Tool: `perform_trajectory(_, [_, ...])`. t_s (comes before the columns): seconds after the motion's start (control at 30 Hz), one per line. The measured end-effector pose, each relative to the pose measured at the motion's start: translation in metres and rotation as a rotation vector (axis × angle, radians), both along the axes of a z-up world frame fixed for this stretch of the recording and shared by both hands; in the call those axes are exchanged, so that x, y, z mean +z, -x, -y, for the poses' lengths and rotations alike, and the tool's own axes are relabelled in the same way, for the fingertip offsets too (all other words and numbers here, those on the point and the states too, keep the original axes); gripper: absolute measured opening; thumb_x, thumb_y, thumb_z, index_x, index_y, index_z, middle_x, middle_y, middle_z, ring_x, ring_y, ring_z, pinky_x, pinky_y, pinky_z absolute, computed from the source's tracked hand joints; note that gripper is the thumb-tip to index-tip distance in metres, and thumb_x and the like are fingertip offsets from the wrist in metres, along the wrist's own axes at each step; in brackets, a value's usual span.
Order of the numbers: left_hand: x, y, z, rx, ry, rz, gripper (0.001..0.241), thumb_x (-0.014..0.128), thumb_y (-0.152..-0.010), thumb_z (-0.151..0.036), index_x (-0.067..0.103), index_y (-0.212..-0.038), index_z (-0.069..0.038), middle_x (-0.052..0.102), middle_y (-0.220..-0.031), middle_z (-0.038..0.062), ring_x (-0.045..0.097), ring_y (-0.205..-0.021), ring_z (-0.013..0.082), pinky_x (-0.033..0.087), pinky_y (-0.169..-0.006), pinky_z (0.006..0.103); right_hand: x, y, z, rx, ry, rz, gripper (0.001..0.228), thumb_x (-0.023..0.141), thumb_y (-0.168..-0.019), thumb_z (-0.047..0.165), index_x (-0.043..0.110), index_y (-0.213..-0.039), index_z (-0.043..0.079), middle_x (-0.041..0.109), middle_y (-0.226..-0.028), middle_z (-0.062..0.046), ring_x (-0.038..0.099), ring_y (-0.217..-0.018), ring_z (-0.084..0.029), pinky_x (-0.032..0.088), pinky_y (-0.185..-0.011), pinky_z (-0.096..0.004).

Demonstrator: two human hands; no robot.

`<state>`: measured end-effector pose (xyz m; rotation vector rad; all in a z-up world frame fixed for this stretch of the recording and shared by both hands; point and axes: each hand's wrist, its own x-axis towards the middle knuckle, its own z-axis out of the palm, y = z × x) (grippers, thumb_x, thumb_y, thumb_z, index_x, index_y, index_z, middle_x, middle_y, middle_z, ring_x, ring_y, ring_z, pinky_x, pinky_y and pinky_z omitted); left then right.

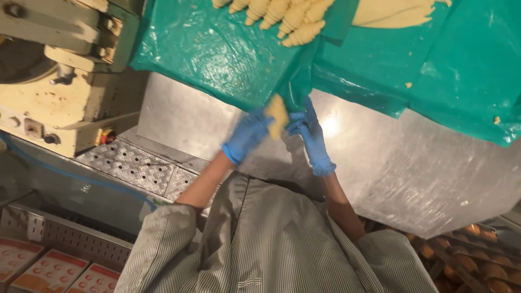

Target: Rolling triangular pieces of dough into croissant shapes.

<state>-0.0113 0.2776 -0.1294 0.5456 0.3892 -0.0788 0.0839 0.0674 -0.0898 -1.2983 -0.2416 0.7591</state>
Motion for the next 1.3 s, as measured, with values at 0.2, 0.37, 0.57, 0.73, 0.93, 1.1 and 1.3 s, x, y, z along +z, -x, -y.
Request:
perform_trajectory(0.2, [0.050,-0.090,-0.255,0.444,-0.859,0.066,0.064,0.084,-0.083,0.002,0.051,-0.138,0.000,0.070,-0.119,0.013,0.069,-0.095,0.0244,0.060,-0.080,0.0338,-0.005,-0.008,0.014,-0.172,0.026,0.010,0.080,0.056,-0.102,0.034,0.015,-0.167,0.008,0.068,-0.123,-0.017,0.070,-0.092,-0.018,0.059,-0.082,-0.034])
perform_trajectory(0.37, [0.016,-0.145,-0.338,0.443,-1.375,0.317,0.055,0.085,-0.093,0.007,0.057,-0.140,-0.001,0.068,-0.137,0.011,0.067,-0.126,0.0237,0.054,-0.112,0.0360,0.019,0.000,0.045,-0.332,0.002,0.138,0.094,0.059,-0.103,0.058,0.021,-0.171,0.005,0.066,-0.128,-0.019,0.067,-0.097,-0.021,0.055,-0.090,-0.036])
perform_trajectory(0.57, [-0.031,-0.162,-0.357,0.539,-1.654,0.128,0.057,0.085,-0.084,0.006,0.061,-0.135,-0.002,0.061,-0.133,0.011,0.059,-0.131,0.0238,0.045,-0.119,0.0371,0.029,0.000,0.071,-0.442,-0.005,0.135,0.089,0.052,-0.106,0.056,0.017,-0.172,0.008,0.064,-0.133,-0.018,0.065,-0.100,-0.021,0.054,-0.092,-0.039])
perform_trajectory(0.73, [-0.012,-0.160,-0.335,0.497,-1.553,0.164,0.052,0.081,-0.095,0.000,0.058,-0.142,0.001,0.059,-0.141,0.014,0.057,-0.136,0.0264,0.044,-0.123,0.0382,0.028,-0.025,0.094,-0.534,0.095,0.153,0.064,0.050,-0.107,0.040,0.032,-0.159,0.007,0.066,-0.130,-0.017,0.067,-0.100,-0.022,0.054,-0.089,-0.038])
perform_trajectory(0.93, [0.077,-0.139,-0.271,0.431,-2.135,0.177,0.059,0.076,-0.098,0.000,0.046,-0.147,0.016,0.049,-0.150,0.030,0.046,-0.139,0.0413,0.035,-0.118,0.0463,0.021,-0.161,0.086,-0.455,0.428,0.525,0.022,0.061,-0.106,0.006,0.070,-0.125,0.002,0.069,-0.121,-0.011,0.066,-0.102,-0.021,0.054,-0.087,-0.033])
perform_trajectory(1.1, [0.041,-0.084,-0.174,0.602,-1.717,-0.439,0.036,0.076,-0.104,-0.023,0.068,-0.129,0.001,0.072,-0.118,0.014,0.061,-0.103,0.0213,0.051,-0.094,0.0352,0.069,-0.319,0.018,-0.204,0.476,1.189,0.049,0.076,-0.100,0.011,0.057,-0.146,0.007,0.061,-0.143,-0.013,0.058,-0.127,-0.033,0.050,-0.107,-0.041])
perform_trajectory(1.3, [0.032,-0.015,0.069,0.265,-1.804,-0.021,0.041,0.048,-0.106,-0.006,0.052,-0.146,0.000,0.060,-0.145,0.021,0.055,-0.137,0.0331,0.042,-0.113,0.0423,0.054,-0.390,-0.033,0.220,0.553,1.464,0.068,0.091,-0.082,0.045,0.064,-0.133,0.009,0.061,-0.129,-0.017,0.053,-0.124,-0.037,0.045,-0.106,-0.048])
